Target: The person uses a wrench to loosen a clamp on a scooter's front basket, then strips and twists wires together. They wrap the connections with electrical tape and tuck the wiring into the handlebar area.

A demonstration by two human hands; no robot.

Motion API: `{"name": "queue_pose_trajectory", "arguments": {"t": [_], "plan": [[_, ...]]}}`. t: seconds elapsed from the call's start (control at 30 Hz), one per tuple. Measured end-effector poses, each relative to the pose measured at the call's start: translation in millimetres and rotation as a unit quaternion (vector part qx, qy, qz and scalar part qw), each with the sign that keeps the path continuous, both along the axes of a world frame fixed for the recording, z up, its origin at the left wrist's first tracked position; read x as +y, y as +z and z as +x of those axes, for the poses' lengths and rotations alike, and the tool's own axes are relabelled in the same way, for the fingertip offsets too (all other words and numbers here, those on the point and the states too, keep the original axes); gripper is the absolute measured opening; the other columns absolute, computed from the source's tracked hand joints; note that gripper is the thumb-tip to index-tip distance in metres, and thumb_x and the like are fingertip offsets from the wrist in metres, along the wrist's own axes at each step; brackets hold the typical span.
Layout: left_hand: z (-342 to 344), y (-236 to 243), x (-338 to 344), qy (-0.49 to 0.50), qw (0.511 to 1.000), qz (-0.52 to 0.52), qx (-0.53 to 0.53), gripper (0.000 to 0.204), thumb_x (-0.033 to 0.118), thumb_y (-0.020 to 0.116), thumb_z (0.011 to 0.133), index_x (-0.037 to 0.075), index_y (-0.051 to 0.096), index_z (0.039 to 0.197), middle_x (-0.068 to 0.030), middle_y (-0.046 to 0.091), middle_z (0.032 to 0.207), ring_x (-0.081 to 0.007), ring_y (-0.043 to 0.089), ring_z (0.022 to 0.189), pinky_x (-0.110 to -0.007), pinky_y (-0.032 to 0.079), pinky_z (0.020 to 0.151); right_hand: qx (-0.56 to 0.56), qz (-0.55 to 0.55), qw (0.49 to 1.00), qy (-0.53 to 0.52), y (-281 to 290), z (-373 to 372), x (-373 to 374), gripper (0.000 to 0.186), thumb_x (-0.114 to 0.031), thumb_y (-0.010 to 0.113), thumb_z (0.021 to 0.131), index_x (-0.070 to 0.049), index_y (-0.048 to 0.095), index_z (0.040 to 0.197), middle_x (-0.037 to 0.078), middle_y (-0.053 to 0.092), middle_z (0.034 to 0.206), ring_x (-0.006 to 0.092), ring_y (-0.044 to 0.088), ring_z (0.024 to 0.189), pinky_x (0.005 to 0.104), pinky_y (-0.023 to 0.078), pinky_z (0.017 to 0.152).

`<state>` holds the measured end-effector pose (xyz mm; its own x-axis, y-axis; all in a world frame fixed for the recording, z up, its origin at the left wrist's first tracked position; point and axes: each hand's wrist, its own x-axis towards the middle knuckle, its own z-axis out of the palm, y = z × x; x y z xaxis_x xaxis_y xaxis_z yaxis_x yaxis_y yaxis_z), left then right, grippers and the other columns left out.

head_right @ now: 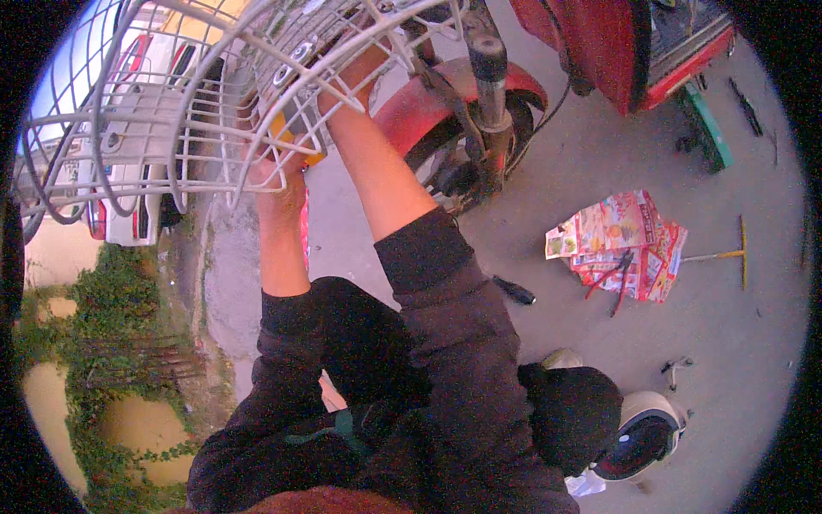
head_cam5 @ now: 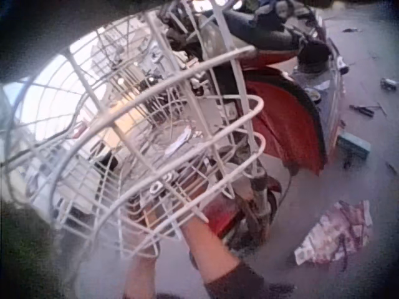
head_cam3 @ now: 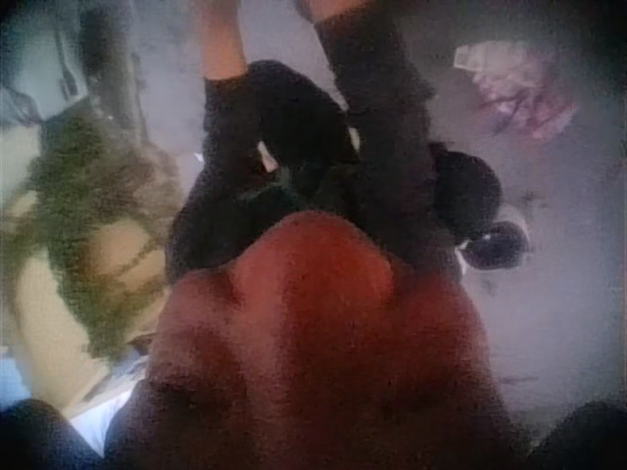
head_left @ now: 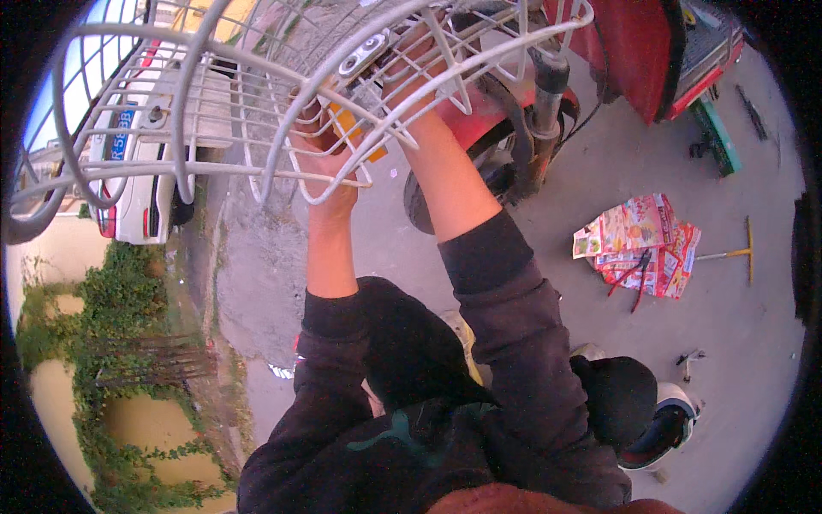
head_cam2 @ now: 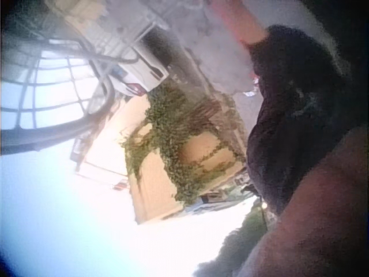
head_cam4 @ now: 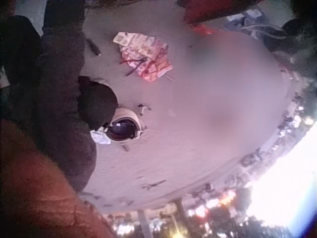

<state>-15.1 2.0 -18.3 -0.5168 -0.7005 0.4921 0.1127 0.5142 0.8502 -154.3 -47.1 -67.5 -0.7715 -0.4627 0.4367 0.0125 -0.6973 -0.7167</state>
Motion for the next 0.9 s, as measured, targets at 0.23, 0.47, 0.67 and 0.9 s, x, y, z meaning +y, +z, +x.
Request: {"name": "queue_pose_trajectory", "arguments": {"t": [0.23, 0.47, 0.67, 0.9], "plan": [[-1, -1, -5, 0.006, 1.0, 0.016, 0.003, 0.105, 0.01, 0.092, 0.067, 0.012, 0.031, 0.153, -0.0081, 0.045, 0.149, -0.024, 0.045, 0.138, -0.04, 0.044, 0.112, -0.024, -0.012, 1.0, 0.01, 9, -7, -3, 0.033, -0.018, 0.049, 0.101, -0.003, 0.046, 0.131, 0.015, 0.053, 0.127, 0.0268, 0.053, 0.114, 0.0385, 0.04, 0.1], [1, -3, -7, 0.06, 0.997, -0.04, -0.008, 0.086, 0.012, 0.089, 0.069, 0.012, 0.041, 0.141, -0.0116, 0.054, 0.138, -0.0281, 0.054, 0.13, -0.046, 0.049, 0.11, -0.04, -0.032, 0.998, 0.032, 16, -10, -12, 0.031, -0.019, 0.051, 0.101, -0.004, 0.048, 0.128, 0.014, 0.055, 0.123, 0.0254, 0.054, 0.109, 0.0374, 0.041, 0.095], [0, -3, -12, 0.034, 0.998, 0.019, 0.045, 0.087, 0.008, 0.087, 0.069, 0.014, 0.042, 0.143, -0.0062, 0.054, 0.138, -0.0215, 0.056, 0.125, -0.035, 0.051, 0.098, -0.058, -0.04, 0.996, 0.048, 21, -15, -19, 0.029, -0.02, 0.052, 0.101, -0.004, 0.049, 0.125, 0.013, 0.056, 0.119, 0.0242, 0.054, 0.105, 0.0365, 0.042, 0.091], [-4, 3, 1, 0.022, 1.0, 0.003, 0.003, 0.101, 0.009, 0.092, 0.065, 0.012, 0.036, 0.149, -0.0062, 0.048, 0.146, -0.0236, 0.048, 0.135, -0.042, 0.042, 0.116, -0.072, -0.054, 0.993, 0.074, 30, -25, -27, 0.027, -0.02, 0.053, 0.1, -0.005, 0.051, 0.122, 0.012, 0.058, 0.115, 0.0228, 0.055, 0.1, 0.0354, 0.043, 0.086]]}}
